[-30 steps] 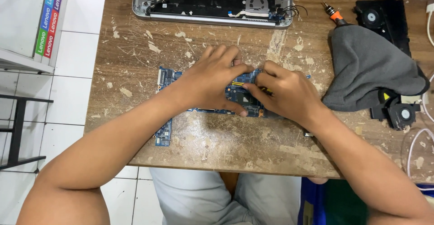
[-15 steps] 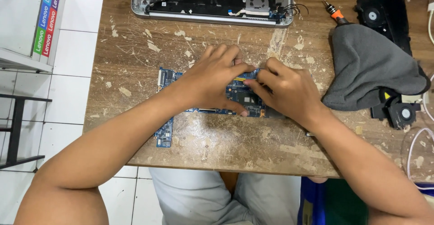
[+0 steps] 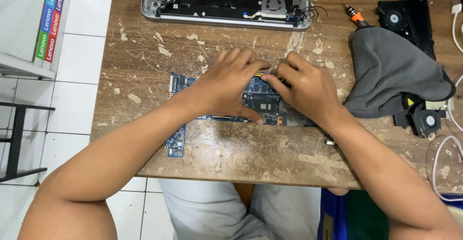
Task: Using a precision screwdriver to clean or adjust a connector on a laptop motherboard.
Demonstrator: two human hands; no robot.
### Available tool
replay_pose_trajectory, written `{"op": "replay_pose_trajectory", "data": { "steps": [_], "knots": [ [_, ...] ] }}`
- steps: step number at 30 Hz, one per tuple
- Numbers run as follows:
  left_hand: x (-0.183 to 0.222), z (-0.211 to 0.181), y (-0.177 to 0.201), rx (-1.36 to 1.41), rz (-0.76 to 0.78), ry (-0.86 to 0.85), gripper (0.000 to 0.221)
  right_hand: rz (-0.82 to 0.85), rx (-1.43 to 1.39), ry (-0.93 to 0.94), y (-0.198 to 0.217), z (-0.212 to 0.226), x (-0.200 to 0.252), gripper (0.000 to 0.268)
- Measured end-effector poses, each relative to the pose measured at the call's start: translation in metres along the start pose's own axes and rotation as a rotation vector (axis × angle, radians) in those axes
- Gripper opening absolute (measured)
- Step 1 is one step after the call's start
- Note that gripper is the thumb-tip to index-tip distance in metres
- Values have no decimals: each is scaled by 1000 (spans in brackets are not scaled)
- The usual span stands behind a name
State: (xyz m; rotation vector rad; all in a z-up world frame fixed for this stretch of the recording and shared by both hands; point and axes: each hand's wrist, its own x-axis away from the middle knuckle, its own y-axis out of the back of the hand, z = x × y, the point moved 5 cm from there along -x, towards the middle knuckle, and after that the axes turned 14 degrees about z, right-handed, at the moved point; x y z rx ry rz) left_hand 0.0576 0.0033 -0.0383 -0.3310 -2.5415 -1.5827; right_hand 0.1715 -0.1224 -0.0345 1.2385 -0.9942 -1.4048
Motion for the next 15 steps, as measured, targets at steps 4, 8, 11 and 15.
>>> {"op": "replay_pose_trajectory", "data": {
  "steps": [4, 8, 11, 15],
  "knots": [
    [2, -4, 5, 39, -24, -10, 126, -10, 11, -18, 2, -7, -1, 34],
    [3, -7, 7, 66, -11, 1, 130, 59, -109, -3, 5, -19, -2, 33],
    [2, -9, 8, 71, 8, 22, 133, 87, -190, 17, 11, -22, -1, 33],
    [3, -9, 8, 71, 0, 32, 134, 113, -264, 8, 19, -32, 2, 26]
  ]
}}
